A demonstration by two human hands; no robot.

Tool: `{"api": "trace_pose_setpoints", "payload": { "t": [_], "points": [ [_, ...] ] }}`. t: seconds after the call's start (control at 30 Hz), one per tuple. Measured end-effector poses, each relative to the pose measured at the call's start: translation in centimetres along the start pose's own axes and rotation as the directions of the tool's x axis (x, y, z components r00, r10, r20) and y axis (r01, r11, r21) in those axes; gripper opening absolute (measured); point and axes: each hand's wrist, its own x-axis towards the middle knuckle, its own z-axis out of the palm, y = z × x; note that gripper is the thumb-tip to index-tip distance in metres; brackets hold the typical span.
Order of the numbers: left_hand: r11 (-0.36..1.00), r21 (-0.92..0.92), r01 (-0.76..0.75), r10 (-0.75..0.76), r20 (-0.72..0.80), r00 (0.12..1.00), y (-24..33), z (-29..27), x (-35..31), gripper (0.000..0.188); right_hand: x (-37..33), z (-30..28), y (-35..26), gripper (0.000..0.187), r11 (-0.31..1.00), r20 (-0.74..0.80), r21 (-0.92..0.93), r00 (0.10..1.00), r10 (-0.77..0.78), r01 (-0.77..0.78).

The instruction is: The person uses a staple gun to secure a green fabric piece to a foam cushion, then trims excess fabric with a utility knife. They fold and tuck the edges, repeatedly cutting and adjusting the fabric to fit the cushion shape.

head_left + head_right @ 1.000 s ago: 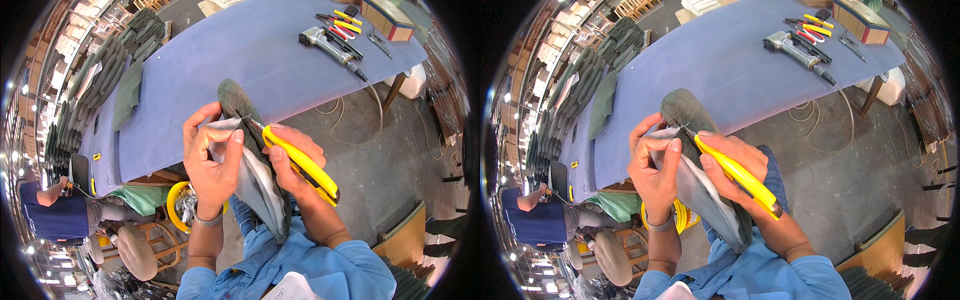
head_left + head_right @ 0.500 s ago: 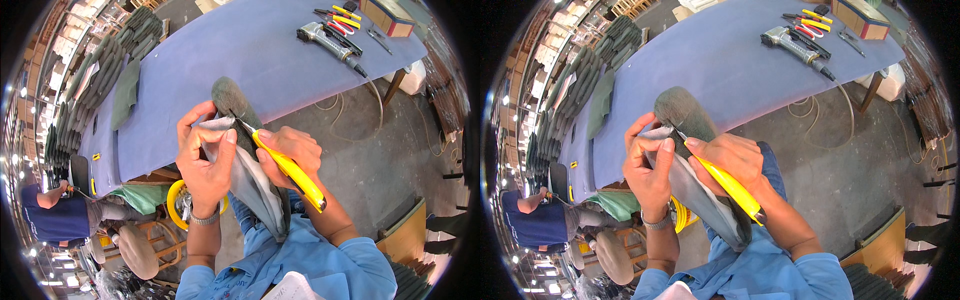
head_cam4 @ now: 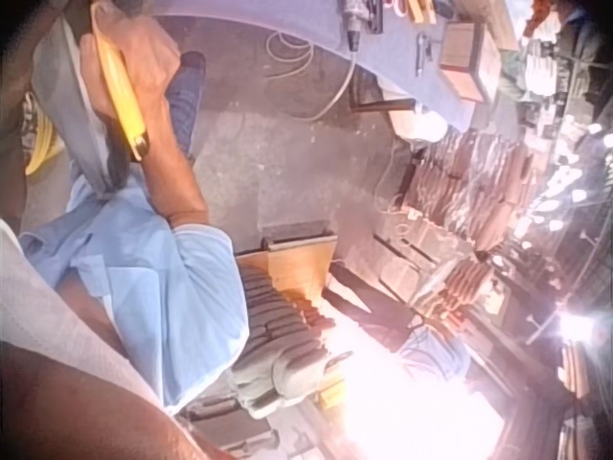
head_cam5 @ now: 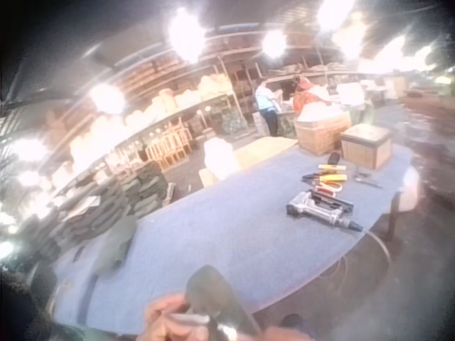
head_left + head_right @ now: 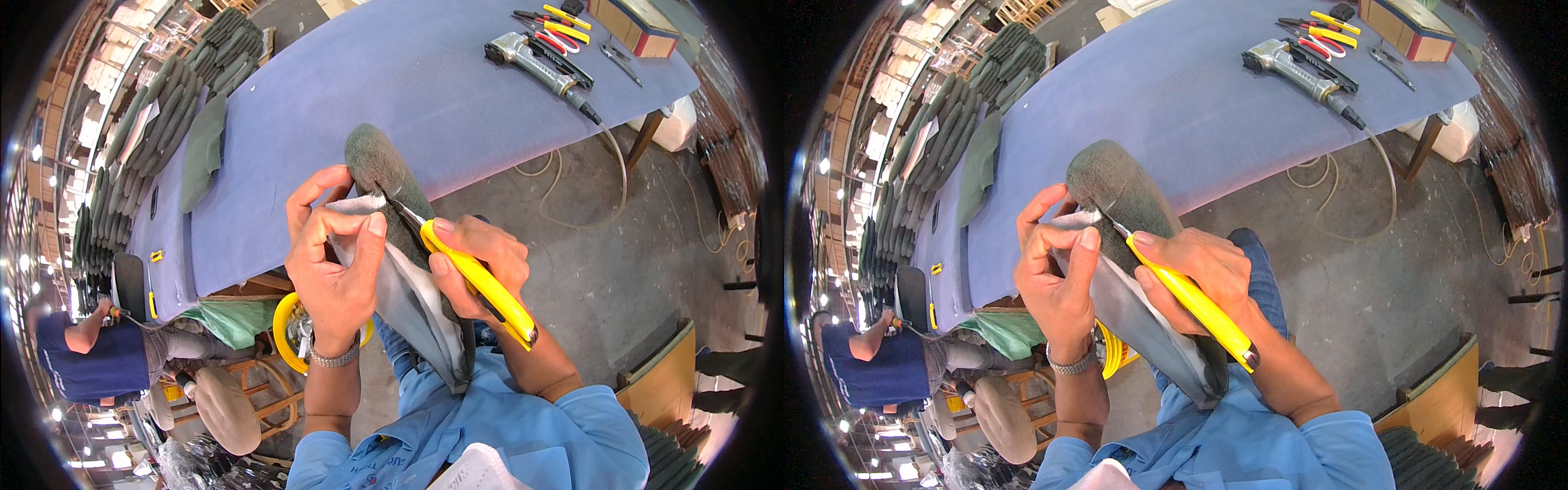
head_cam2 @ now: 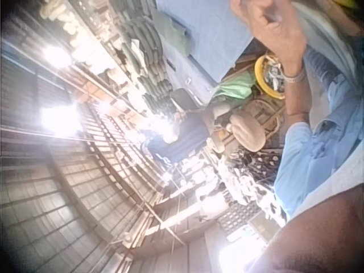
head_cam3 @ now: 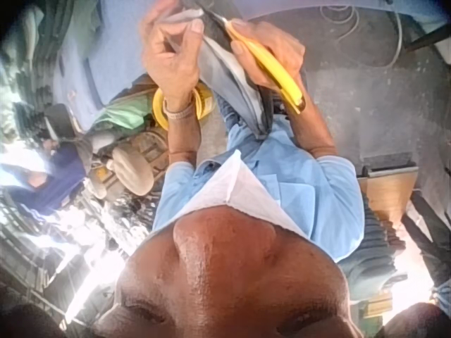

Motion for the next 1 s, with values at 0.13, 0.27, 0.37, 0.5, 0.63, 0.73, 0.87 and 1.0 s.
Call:
{"api": "trace_pose_setpoints", "payload": {
  "t": [0.13, 0.27, 0.37, 0.5, 0.63, 0.73, 0.87, 1.0],
  "points": [
    [1.000, 0.007, 0.031, -0.031, -0.004, 1.000, 0.2, -0.1, -0.1, 0.014, -0.2, -0.2, -0.2, 0.031, 0.999, 0.010, -0.025, 1.000, 0.025, -0.025],
    [0.999, 0.004, 0.041, -0.041, -0.009, 0.999, 0.1, -0.3, -0.1, 0.014, -0.3, -0.6, -1.0, 0.031, 0.995, 0.051, -0.019, 0.994, 0.094, -0.093],
    [0.998, -0.013, 0.063, -0.063, -0.003, 0.998, 0.0, -0.4, -0.2, 0.013, -0.9, -0.9, -1.1, 0.031, 0.990, 0.057, 0.003, 0.988, 0.141, -0.141],
    [0.998, -0.028, 0.062, -0.063, -0.012, 0.998, -0.1, -0.4, -0.5, 0.012, -1.0, -0.9, -1.5, 0.029, 0.994, 0.028, -0.014, 0.993, 0.112, -0.112],
    [0.996, -0.063, 0.059, -0.059, 0.005, 0.998, -0.4, -0.5, -0.6, 0.012, -1.0, -1.0, -1.7, 0.027, 0.992, 0.038, -0.008, 0.991, 0.126, -0.125],
    [0.994, -0.098, 0.041, -0.039, 0.016, 0.999, -0.6, -0.6, -0.7, 0.012, -1.4, -1.3, -1.8, 0.026, 0.990, 0.053, -0.013, 0.989, 0.140, -0.139],
    [0.985, -0.170, 0.036, -0.036, 0.005, 0.999, -1.3, -0.8, -1.1, 0.012, -2.3, -1.5, -1.9, 0.027, 0.991, 0.038, 0.002, 0.991, 0.132, -0.132],
    [1.000, 0.002, -0.003, 0.003, -0.009, 1.000, -0.7, -0.5, -1.1, 0.014, -2.4, -1.3, -1.6, 0.026, 0.995, 0.041, 0.027, 0.995, 0.095, -0.096]
  ]
}}
